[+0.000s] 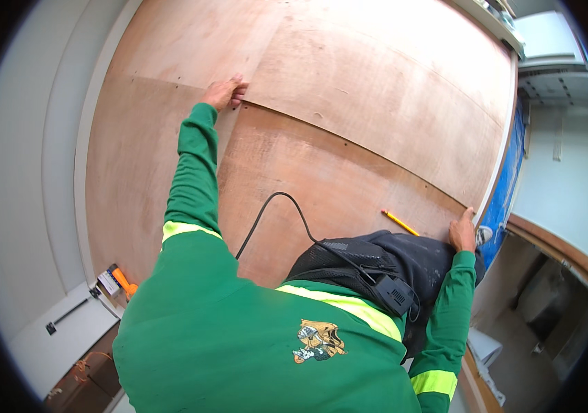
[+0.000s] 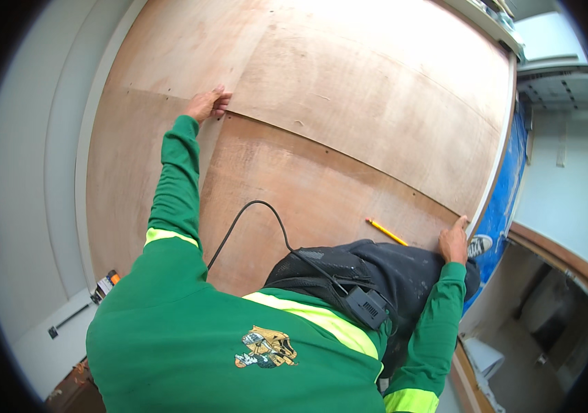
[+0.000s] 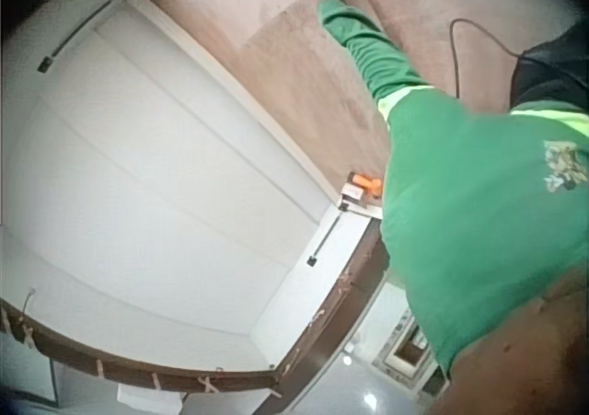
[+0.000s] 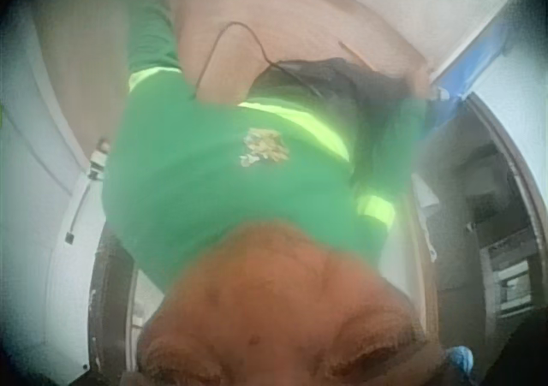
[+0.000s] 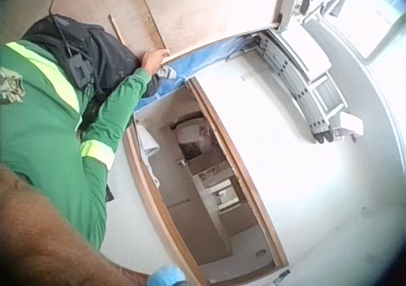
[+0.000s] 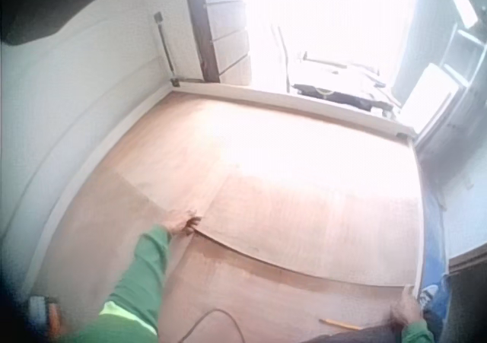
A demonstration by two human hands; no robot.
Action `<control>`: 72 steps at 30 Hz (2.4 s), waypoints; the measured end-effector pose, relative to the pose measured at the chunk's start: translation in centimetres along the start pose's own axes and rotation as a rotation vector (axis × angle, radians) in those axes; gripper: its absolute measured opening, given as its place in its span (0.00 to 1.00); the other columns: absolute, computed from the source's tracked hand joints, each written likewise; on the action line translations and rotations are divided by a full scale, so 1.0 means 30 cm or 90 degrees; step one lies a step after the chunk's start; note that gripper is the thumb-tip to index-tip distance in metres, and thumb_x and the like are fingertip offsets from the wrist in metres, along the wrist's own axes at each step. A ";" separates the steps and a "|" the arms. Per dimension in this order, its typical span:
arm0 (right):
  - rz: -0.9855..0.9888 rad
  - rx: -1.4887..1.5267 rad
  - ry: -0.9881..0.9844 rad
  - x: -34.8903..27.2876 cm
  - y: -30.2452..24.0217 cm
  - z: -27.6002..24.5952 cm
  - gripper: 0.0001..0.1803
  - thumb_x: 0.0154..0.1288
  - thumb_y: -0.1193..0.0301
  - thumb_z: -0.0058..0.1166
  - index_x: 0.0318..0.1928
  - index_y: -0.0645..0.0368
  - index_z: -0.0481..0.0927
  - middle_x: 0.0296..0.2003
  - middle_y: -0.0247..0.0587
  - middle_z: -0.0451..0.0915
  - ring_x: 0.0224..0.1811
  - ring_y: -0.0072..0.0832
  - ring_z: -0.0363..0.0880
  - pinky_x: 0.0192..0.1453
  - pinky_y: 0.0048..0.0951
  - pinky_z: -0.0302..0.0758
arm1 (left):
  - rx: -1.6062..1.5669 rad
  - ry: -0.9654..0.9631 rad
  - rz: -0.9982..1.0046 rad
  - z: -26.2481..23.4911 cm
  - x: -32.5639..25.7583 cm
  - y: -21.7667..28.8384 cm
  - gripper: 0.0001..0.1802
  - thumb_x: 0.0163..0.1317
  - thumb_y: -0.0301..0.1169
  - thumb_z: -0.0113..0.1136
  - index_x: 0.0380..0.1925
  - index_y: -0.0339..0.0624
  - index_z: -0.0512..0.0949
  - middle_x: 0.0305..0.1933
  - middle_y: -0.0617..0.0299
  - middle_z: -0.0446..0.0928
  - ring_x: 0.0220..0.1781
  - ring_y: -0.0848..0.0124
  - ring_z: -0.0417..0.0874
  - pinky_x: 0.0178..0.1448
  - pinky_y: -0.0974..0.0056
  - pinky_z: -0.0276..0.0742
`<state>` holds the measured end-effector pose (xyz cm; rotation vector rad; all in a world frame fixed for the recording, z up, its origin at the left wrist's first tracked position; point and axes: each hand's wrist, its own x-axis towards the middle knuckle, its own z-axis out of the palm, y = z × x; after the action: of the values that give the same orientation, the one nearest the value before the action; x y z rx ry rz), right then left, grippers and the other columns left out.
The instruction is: The person kneels on a blue protective sheet and repeatedly places a large wooden panel onto a curved wooden surface, aligns it, and uses a small wooden block to tap the edges. The person lifts and repositions the panel multiple times to adjust fit.
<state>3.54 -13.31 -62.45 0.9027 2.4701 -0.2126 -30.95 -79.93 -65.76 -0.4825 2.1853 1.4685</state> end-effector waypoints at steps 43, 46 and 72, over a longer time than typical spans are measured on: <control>0.052 0.852 -0.008 -0.239 -0.259 0.106 0.41 0.78 0.63 0.59 0.81 0.71 0.57 0.43 0.41 0.82 0.37 0.25 0.85 0.39 0.28 0.83 | 0.440 0.085 0.000 0.156 0.123 0.090 0.34 0.75 0.60 0.59 0.56 0.38 0.88 0.59 0.40 0.87 0.65 0.50 0.86 0.72 0.50 0.78; 0.014 0.790 -0.019 -0.234 -0.303 0.098 0.40 0.79 0.63 0.58 0.81 0.70 0.58 0.45 0.42 0.82 0.38 0.25 0.85 0.40 0.28 0.83 | 0.492 0.067 -0.078 0.068 0.254 0.030 0.37 0.77 0.63 0.52 0.46 0.35 0.86 0.52 0.43 0.85 0.54 0.51 0.83 0.62 0.49 0.79; 0.070 1.009 -0.004 -0.106 -0.318 0.165 0.40 0.77 0.64 0.61 0.78 0.74 0.59 0.45 0.43 0.82 0.40 0.24 0.85 0.39 0.25 0.84 | 0.494 0.543 -0.126 0.315 0.199 0.012 0.54 0.73 0.74 0.38 0.73 0.32 0.72 0.76 0.41 0.73 0.78 0.43 0.70 0.81 0.41 0.64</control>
<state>1.50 -23.94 -65.34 1.4781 1.8327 -2.2417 -34.42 -71.20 -71.84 -1.1132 2.9601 0.1966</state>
